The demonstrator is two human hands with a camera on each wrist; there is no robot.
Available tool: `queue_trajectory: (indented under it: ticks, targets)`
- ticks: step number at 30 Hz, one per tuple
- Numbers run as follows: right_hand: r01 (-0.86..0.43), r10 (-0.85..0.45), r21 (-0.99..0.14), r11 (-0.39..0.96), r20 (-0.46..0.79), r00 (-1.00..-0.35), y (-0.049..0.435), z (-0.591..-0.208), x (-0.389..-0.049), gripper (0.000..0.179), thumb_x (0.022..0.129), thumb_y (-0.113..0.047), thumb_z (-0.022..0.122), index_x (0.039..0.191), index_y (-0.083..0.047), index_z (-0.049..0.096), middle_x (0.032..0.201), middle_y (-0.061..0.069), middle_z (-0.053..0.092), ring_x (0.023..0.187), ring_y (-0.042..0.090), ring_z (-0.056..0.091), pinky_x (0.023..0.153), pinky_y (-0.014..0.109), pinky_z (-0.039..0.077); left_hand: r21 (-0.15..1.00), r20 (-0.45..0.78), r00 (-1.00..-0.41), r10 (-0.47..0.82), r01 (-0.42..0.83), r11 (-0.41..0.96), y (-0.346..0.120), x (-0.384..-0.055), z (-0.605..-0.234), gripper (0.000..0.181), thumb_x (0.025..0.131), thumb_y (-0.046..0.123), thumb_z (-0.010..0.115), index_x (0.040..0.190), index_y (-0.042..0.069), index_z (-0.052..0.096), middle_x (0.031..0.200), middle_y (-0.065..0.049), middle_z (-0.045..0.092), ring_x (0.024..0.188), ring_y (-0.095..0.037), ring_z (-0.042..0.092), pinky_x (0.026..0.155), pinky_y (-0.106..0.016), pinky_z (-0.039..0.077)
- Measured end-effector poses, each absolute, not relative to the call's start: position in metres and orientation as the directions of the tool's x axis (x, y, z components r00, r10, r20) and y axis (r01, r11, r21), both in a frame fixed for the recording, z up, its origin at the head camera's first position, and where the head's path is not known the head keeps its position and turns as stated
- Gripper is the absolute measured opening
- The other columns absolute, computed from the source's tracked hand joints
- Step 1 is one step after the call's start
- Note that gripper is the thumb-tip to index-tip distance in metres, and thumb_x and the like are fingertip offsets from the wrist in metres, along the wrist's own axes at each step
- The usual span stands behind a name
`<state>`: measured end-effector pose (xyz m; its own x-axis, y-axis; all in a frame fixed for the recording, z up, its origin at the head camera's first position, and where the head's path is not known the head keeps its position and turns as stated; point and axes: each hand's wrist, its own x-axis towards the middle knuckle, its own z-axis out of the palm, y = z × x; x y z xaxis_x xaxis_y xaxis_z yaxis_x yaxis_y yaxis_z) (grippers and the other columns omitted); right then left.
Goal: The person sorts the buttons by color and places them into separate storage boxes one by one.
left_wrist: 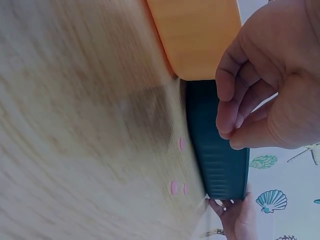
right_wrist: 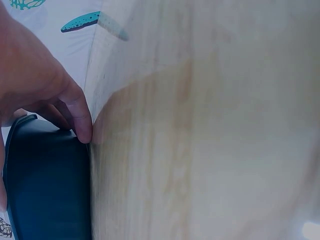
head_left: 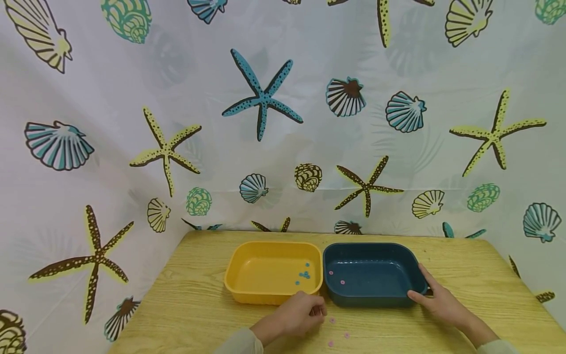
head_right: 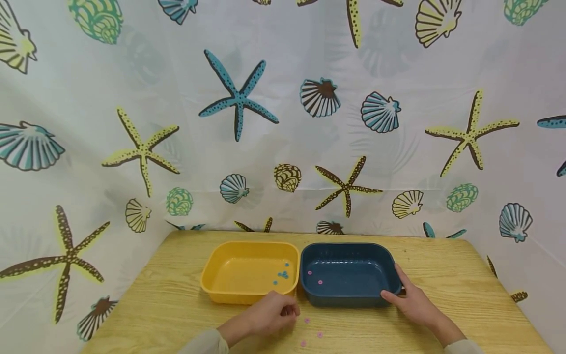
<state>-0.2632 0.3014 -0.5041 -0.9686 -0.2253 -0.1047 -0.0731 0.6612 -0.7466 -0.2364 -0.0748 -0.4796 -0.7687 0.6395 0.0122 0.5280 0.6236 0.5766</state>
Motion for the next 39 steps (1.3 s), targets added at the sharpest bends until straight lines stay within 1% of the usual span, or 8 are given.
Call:
queue_trajectory:
  ticks: [6,13,15,21,25,31,39]
  targets:
    - [-0.08,-0.222,-0.741,0.667,-0.096,-0.97,0.301,-0.504,-0.263,0.091,0.093,-0.039,0.059,0.151,-0.001,-0.001,0.146,0.038,0.013,0.123,0.05,0.04,0.097,0.055,0.035,0.621,-0.005,-0.78,0.626,0.489,0.613,-0.072,-0.239,-0.474,0.004,0.089,0.009,0.065,0.09,0.01,0.069,0.073,0.015,0.058,0.064,0.001,0.051,0.062,-0.015,0.046]
    - [-0.096,-0.226,-0.745,0.661,-0.076,-0.971,0.301,-0.507,-0.265,0.09,0.094,-0.036,0.059,0.151,-0.002,-0.001,0.146,0.038,0.016,0.12,0.047,0.045,0.094,0.052,0.04,0.635,0.043,-0.777,0.628,0.507,0.583,-0.069,-0.242,-0.466,0.003,0.088,0.007,0.066,0.089,0.008,0.068,0.073,0.013,0.059,0.065,0.002,0.052,0.062,-0.015,0.046]
    - [-0.091,-0.226,-0.747,0.659,-0.081,-0.971,0.302,-0.507,-0.265,0.09,0.094,-0.037,0.059,0.151,-0.002,-0.001,0.146,0.038,0.015,0.121,0.047,0.044,0.095,0.053,0.04,0.645,0.045,-0.778,0.626,0.501,0.577,-0.068,-0.243,-0.464,0.004,0.088,0.006,0.066,0.088,0.01,0.068,0.073,0.013,0.06,0.066,0.002,0.053,0.063,-0.015,0.046]
    - [-0.078,-0.228,-0.754,0.652,-0.097,-0.969,0.302,-0.507,-0.266,0.09,0.094,-0.037,0.058,0.151,-0.003,-0.003,0.147,0.037,0.012,0.123,0.049,0.041,0.096,0.052,0.039,0.706,0.007,-0.804,0.595,0.425,0.567,-0.066,-0.246,-0.459,0.006,0.089,0.007,0.066,0.086,0.012,0.067,0.074,0.013,0.06,0.067,-0.001,0.054,0.063,-0.017,0.047]
    - [-0.078,-0.23,-0.755,0.652,-0.099,-0.968,0.302,-0.506,-0.266,0.09,0.094,-0.037,0.058,0.151,-0.003,-0.003,0.147,0.038,0.012,0.123,0.049,0.041,0.096,0.053,0.039,0.713,0.01,-0.81,0.586,0.417,0.564,-0.063,-0.249,-0.458,0.006,0.089,0.007,0.066,0.087,0.012,0.068,0.075,0.013,0.061,0.069,-0.001,0.055,0.064,-0.017,0.047]
    - [-0.07,-0.23,-0.758,0.648,-0.107,-0.967,0.302,-0.506,-0.265,0.09,0.094,-0.037,0.058,0.151,-0.004,-0.003,0.147,0.037,0.012,0.123,0.048,0.041,0.096,0.052,0.039,0.721,0.011,-0.815,0.58,0.408,0.56,-0.058,-0.253,-0.455,0.004,0.09,0.008,0.065,0.091,0.009,0.069,0.076,0.011,0.062,0.068,-0.002,0.056,0.064,-0.018,0.048]
    - [-0.074,-0.228,-0.755,0.652,-0.102,-0.968,0.302,-0.506,-0.265,0.089,0.094,-0.037,0.058,0.151,-0.003,-0.002,0.147,0.037,0.012,0.122,0.048,0.042,0.095,0.052,0.04,0.753,0.0,-0.821,0.571,0.376,0.54,-0.053,-0.259,-0.448,0.005,0.09,0.008,0.065,0.092,0.005,0.069,0.075,0.01,0.061,0.068,-0.004,0.055,0.066,-0.018,0.047]
